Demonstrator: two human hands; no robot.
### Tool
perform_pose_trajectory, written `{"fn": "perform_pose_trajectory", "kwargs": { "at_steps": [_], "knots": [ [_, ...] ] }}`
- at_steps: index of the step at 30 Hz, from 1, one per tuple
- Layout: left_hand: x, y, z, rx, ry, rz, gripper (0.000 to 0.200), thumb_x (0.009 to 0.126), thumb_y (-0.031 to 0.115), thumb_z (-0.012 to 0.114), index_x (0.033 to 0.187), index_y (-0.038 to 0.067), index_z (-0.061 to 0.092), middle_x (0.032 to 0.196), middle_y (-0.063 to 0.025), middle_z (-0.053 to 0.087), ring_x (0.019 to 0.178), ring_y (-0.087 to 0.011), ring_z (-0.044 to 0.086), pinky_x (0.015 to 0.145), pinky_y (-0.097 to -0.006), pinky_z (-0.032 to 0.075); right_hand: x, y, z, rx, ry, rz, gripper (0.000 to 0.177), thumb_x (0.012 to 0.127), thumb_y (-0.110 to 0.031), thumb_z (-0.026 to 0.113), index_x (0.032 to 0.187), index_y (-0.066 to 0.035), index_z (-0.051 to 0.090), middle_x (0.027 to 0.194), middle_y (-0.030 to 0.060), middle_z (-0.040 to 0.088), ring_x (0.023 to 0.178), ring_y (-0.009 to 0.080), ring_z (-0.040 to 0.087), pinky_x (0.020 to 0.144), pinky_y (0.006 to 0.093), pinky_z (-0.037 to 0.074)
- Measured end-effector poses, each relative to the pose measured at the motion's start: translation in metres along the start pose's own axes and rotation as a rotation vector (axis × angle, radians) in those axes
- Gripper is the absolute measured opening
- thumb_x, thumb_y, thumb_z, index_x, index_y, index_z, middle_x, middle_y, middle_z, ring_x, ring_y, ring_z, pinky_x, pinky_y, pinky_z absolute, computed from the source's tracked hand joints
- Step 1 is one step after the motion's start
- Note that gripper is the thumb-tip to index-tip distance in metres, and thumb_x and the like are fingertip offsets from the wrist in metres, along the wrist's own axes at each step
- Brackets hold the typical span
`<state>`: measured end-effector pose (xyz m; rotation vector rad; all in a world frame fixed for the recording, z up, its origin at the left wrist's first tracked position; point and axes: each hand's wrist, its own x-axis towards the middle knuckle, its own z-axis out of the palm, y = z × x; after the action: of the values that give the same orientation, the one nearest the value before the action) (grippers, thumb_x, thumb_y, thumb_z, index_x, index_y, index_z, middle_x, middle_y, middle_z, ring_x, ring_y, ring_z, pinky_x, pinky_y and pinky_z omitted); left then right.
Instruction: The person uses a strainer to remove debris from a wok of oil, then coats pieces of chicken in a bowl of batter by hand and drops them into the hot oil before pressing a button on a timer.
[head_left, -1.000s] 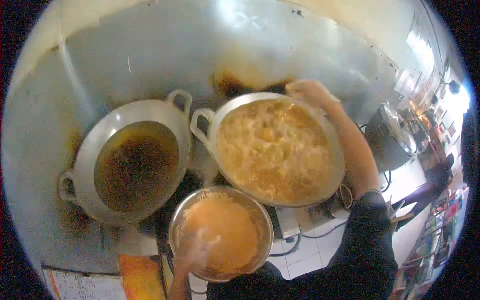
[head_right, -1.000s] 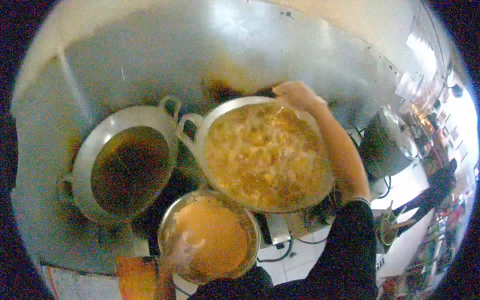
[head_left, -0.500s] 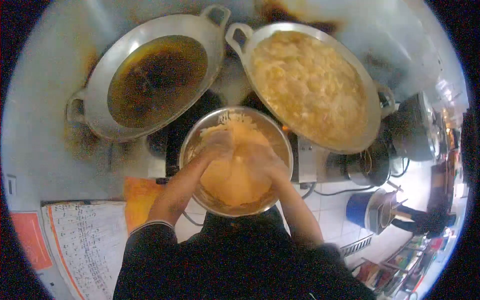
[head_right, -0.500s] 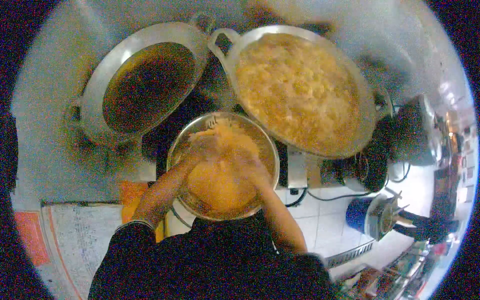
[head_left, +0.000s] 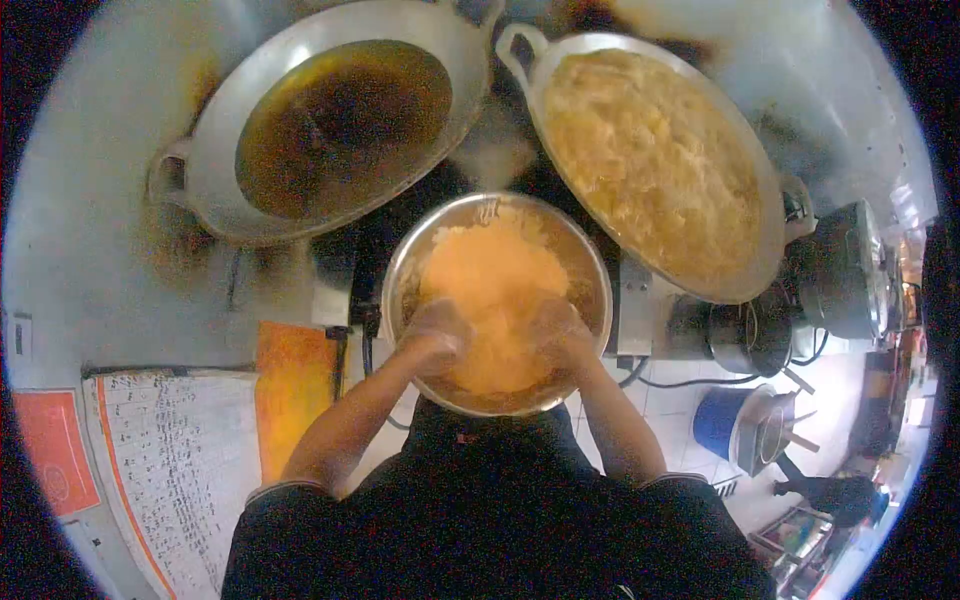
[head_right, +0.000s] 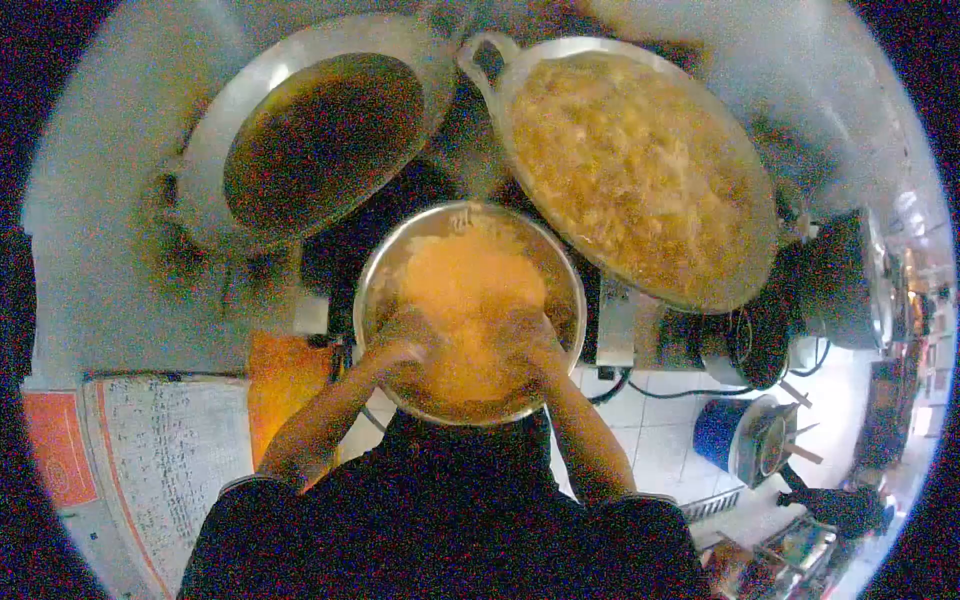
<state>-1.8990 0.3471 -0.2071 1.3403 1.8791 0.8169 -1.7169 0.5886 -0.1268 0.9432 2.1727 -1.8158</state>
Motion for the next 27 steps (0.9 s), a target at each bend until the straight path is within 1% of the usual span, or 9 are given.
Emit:
{"fn": "perform_pose_trajectory", "kwargs": {
  "at_steps": [4, 8, 11, 13, 15, 17, 20, 23, 27],
  "knots": [
    [-0.016, -0.012, 0.049, -0.550, 0.326, -0.003, 0.017, 0.092, 0.022, 0.064, 0.099, 0.006, 0.065, 0.085, -0.0117, 0.060, 0.078, -0.0230, 0.058, 0.077, -0.0443, 0.050, 0.010, 0.089, 0.059, 0.846, 0.036, 0.067, 0.049, 0.093, -0.023, 0.065, 0.137, -0.004, 0.056, 0.120, 0.0109, 0.070, 0.113, 0.0248, 0.065, 0.094, 0.0357, 0.054],
    [0.011, 0.013, 0.082, -0.219, 0.492, -0.205, 0.011, 0.097, 0.016, 0.059, 0.097, 0.007, 0.065, 0.083, -0.0092, 0.058, 0.079, -0.0241, 0.056, 0.079, -0.0431, 0.050, -0.012, 0.013, 0.074, 0.213, -0.102, -0.042, 0.041, 0.096, -0.026, 0.058, 0.131, -0.006, 0.062, 0.119, 0.0093, 0.070, 0.107, 0.0263, 0.066, 0.094, 0.0378, 0.054],
    [-0.002, 0.064, 0.006, -0.046, 0.513, 0.153, 0.019, 0.100, 0.024, 0.058, 0.105, 0.007, 0.066, 0.092, -0.0089, 0.062, 0.087, -0.0255, 0.059, 0.083, -0.0428, 0.050, 0.027, 0.070, 0.063, -0.502, -0.189, -0.121, 0.041, 0.103, -0.033, 0.048, 0.135, -0.012, 0.062, 0.125, 0.0093, 0.066, 0.103, 0.0261, 0.063, 0.092, 0.0431, 0.052],
    [-0.010, 0.068, -0.006, -0.553, 0.481, 0.118, 0.029, 0.102, 0.032, 0.057, 0.115, 0.007, 0.064, 0.103, -0.0100, 0.065, 0.097, -0.0275, 0.062, 0.088, -0.0430, 0.051, 0.027, 0.055, 0.061, -0.721, -0.073, -0.284, 0.041, 0.099, -0.032, 0.052, 0.131, -0.009, 0.064, 0.123, 0.0106, 0.068, 0.104, 0.0273, 0.065, 0.091, 0.0429, 0.053],
    [-0.005, 0.027, 0.034, -1.626, 0.361, -0.380, 0.041, 0.103, 0.039, 0.056, 0.127, 0.006, 0.061, 0.119, -0.0121, 0.067, 0.111, -0.0303, 0.063, 0.096, -0.0436, 0.050, 0.023, 0.021, 0.054, -0.938, 0.053, -0.445, 0.041, 0.095, -0.031, 0.057, 0.127, -0.007, 0.066, 0.121, 0.0118, 0.069, 0.105, 0.0286, 0.066, 0.090, 0.0426, 0.054],
    [-0.016, 0.100, -0.031, -0.947, 0.228, -0.484, 0.051, 0.103, 0.043, 0.055, 0.137, 0.005, 0.055, 0.133, -0.0128, 0.062, 0.123, -0.0330, 0.059, 0.104, -0.0446, 0.047, 0.028, -0.005, 0.043, -1.165, 0.207, -0.614, 0.042, 0.091, -0.030, 0.061, 0.122, -0.004, 0.068, 0.120, 0.0131, 0.070, 0.106, 0.0298, 0.068, 0.089, 0.0424, 0.054],
    [0.021, 0.118, -0.048, -0.484, 0.212, -0.676, 0.052, 0.104, 0.037, 0.050, 0.145, 0.007, 0.053, 0.146, -0.0183, 0.055, 0.132, -0.0356, 0.053, 0.111, -0.0441, 0.044, 0.017, -0.007, 0.061, -1.210, 0.394, -0.622, 0.043, 0.091, -0.030, 0.061, 0.123, -0.003, 0.067, 0.115, 0.0190, 0.071, 0.101, 0.0333, 0.069, 0.086, 0.0450, 0.055],
    [0.048, 0.026, -0.001, -0.651, 0.432, -0.353, 0.051, 0.104, 0.033, 0.047, 0.146, 0.005, 0.053, 0.145, -0.0204, 0.056, 0.126, -0.0381, 0.056, 0.109, -0.0460, 0.045, -0.003, -0.038, 0.064, -1.035, 0.357, -0.368, 0.043, 0.092, -0.030, 0.061, 0.124, -0.002, 0.065, 0.109, 0.0220, 0.072, 0.092, 0.0353, 0.070, 0.082, 0.0475, 0.056],
    [0.025, 0.100, -0.035, 0.186, 0.363, -0.124, 0.057, 0.098, 0.050, 0.058, 0.133, 0.005, 0.059, 0.123, -0.0248, 0.065, 0.115, -0.0383, 0.062, 0.102, -0.0479, 0.048, -0.031, -0.088, 0.046, -0.532, 0.434, -0.351, 0.038, 0.094, -0.029, 0.060, 0.119, -0.001, 0.067, 0.100, 0.0183, 0.074, 0.091, 0.0312, 0.072, 0.079, 0.0465, 0.057]
  ]
}}
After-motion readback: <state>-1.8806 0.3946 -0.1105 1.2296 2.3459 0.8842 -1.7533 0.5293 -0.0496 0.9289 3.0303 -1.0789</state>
